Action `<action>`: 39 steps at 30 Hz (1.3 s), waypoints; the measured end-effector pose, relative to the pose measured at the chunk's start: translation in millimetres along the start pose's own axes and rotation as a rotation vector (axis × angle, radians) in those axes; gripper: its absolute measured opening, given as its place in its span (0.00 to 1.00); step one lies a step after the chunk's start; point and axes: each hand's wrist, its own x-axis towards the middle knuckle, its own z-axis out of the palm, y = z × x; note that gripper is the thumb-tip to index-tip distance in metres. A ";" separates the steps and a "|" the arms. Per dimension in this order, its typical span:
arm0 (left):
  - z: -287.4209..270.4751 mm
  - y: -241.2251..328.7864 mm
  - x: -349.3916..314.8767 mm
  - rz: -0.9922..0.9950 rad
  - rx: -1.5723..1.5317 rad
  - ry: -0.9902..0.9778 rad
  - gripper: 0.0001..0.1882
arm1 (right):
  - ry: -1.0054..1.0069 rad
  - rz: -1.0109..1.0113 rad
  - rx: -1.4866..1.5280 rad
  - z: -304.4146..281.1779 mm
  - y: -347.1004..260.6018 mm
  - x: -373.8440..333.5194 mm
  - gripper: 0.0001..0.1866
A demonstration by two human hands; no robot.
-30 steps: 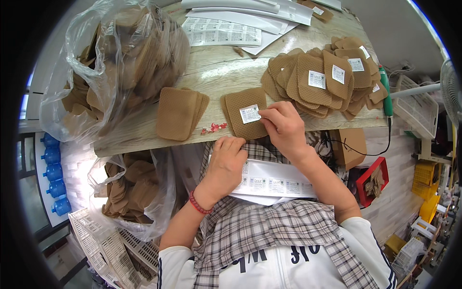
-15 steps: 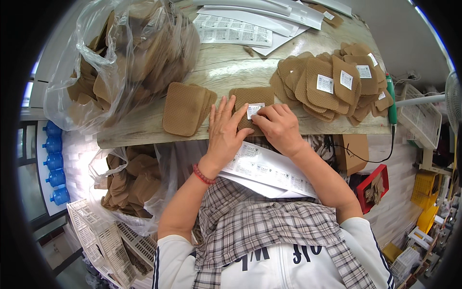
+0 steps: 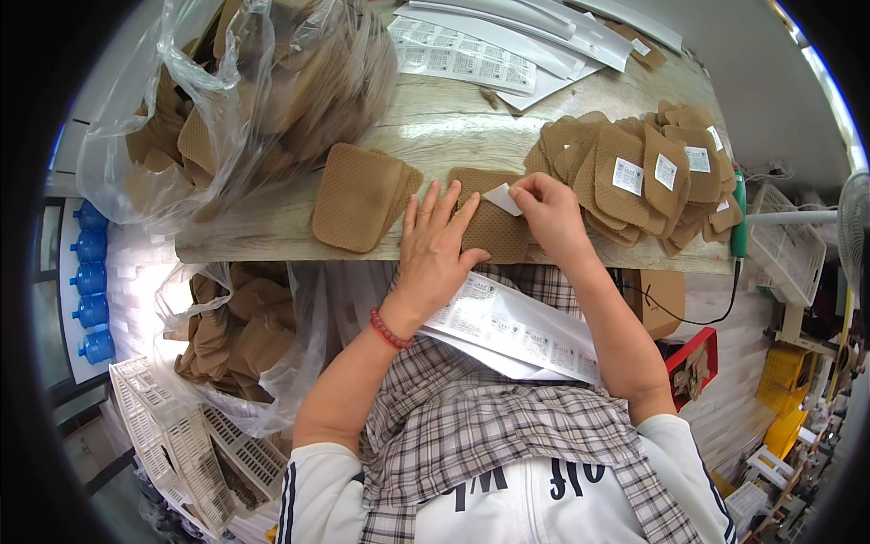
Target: The person applies adhesive labels to small brown textured pads. They peel each label from a sheet and press it onto a pad, then place the labeled pad into a growing stack on the table.
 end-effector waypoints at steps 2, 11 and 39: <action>1.9 -0.1 -0.5 0.005 0.005 0.002 0.40 | -0.037 0.152 0.176 -1.9 5.2 5.2 0.09; 3.7 -3.0 -2.6 0.018 -0.023 0.029 0.43 | 0.184 -0.380 -0.258 20.9 -8.4 -34.4 0.04; 0.4 -0.9 -2.8 0.041 0.001 0.004 0.40 | 0.302 -0.875 -0.634 35.8 9.3 -46.9 0.12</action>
